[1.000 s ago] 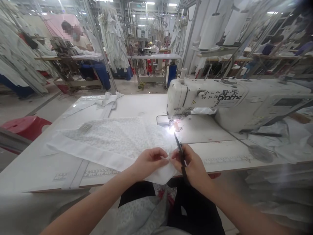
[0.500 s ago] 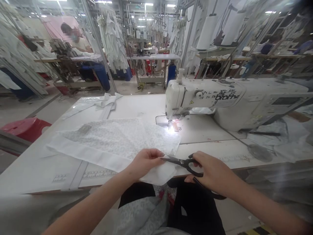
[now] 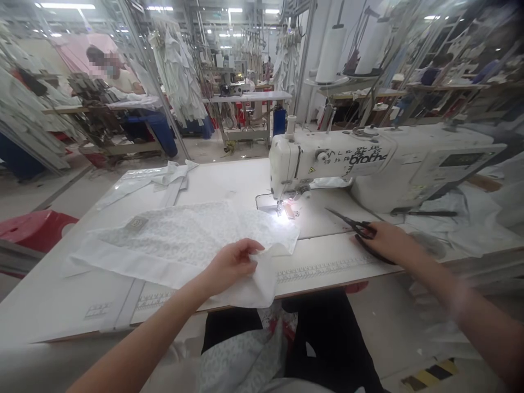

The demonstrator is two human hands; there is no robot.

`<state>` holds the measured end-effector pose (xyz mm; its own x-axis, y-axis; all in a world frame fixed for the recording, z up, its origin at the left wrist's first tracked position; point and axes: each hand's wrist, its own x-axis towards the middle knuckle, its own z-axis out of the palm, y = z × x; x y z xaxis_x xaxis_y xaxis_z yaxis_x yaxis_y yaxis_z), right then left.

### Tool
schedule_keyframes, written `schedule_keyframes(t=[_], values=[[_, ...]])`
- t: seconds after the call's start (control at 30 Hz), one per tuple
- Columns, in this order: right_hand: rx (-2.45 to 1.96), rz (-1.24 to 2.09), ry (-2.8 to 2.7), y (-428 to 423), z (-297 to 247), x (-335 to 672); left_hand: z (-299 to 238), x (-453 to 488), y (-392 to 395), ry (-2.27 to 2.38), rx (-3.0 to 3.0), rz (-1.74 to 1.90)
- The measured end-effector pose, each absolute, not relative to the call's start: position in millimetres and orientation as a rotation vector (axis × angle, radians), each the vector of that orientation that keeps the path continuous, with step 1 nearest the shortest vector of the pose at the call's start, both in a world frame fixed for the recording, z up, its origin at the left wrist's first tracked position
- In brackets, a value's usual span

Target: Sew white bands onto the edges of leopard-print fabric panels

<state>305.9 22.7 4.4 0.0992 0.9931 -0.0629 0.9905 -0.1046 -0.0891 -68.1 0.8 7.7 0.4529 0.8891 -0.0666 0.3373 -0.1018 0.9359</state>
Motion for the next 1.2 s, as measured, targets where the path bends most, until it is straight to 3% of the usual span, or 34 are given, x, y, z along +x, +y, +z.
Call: schedule_keyframes(t=[0.13,0.23,0.47,0.5,0.6,0.7,0.93,1.1,1.2], values=[[-2.343,0.155,-2.021,34,4,314,4,-65,1,1.271,2.078,0.621],[-2.317,0.172,-1.993,42,10,316,4,-67,1,1.164,2.329,0.586],[-1.946,0.188,-2.021,9,26,248,8,-62,-8,0.929,2.423,1.009],[-1.8,0.299,-2.054,-2,26,228,10,-59,-10,0.908,2.425,1.067],[-1.145,1.077,-1.796,-30,25,172,16,-50,-17,0.88,2.456,1.133],[-0.938,1.319,-1.536,-45,22,143,27,-47,-22,0.931,2.529,1.15],[-0.872,1.355,-1.408,-61,25,143,56,-47,-26,0.642,3.032,1.257],[-0.971,1.104,-1.478,-69,34,149,65,-32,-28,0.634,2.622,1.052],[-0.906,1.172,-1.547,-74,50,156,71,-26,-42,0.695,2.231,0.952]])
